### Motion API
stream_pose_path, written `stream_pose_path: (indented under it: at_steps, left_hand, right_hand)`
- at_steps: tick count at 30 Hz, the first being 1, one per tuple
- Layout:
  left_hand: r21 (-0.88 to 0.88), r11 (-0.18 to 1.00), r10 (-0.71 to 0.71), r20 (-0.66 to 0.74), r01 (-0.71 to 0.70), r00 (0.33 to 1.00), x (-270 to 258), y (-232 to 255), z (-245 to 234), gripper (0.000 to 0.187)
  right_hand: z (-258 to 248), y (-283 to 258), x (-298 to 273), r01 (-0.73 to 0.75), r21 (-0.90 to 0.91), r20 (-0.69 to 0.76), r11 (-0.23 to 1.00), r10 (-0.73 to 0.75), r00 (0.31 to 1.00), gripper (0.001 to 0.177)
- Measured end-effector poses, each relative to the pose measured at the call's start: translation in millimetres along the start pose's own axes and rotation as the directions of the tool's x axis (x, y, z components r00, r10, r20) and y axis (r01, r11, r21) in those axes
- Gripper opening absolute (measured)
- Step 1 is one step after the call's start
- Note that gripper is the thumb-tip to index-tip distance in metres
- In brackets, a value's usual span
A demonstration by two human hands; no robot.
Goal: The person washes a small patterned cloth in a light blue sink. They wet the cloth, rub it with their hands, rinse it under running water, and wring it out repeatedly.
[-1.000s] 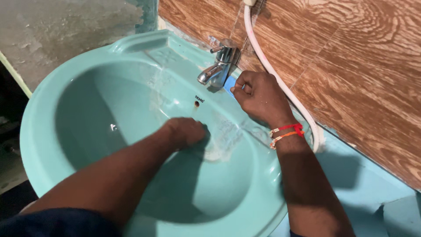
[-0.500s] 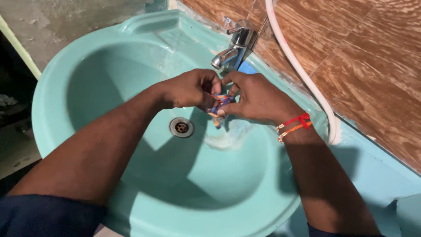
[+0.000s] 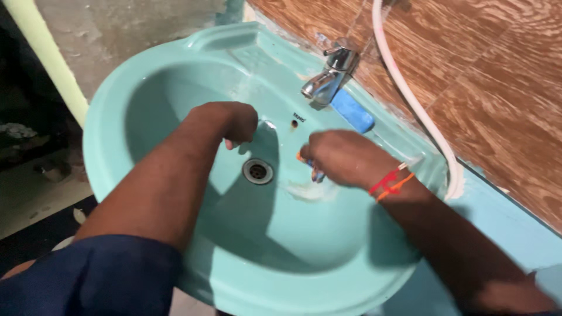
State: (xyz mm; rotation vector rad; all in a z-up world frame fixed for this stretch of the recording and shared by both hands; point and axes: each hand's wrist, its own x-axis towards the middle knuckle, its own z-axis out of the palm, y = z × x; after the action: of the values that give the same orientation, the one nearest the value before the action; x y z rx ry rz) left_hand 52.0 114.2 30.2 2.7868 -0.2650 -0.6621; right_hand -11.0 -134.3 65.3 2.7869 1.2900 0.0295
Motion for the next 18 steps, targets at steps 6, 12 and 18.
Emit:
stream_pose_path:
  at_steps: [6,12,18]
  left_hand:
    - [-0.11,0.994,-0.023,-0.042,0.019,0.999,-1,-17,-11,0.028]
    - [-0.142,0.979,-0.147,-0.007,0.145,0.989,-16,-17,-14,0.025]
    - [-0.15,0.984,-0.093,0.032,0.096,0.995,-13,-18,-12,0.022]
  right_hand:
    - [54,9,-5,0.136,0.099,0.27,0.986,-0.158,0.95,0.017]
    - [99,7,56,0.307,-0.096,0.072,0.947,-0.301,0.951,0.013]
    - [72,-13,64,0.152,0.208,0.162,0.966,-0.187,0.969,0.004]
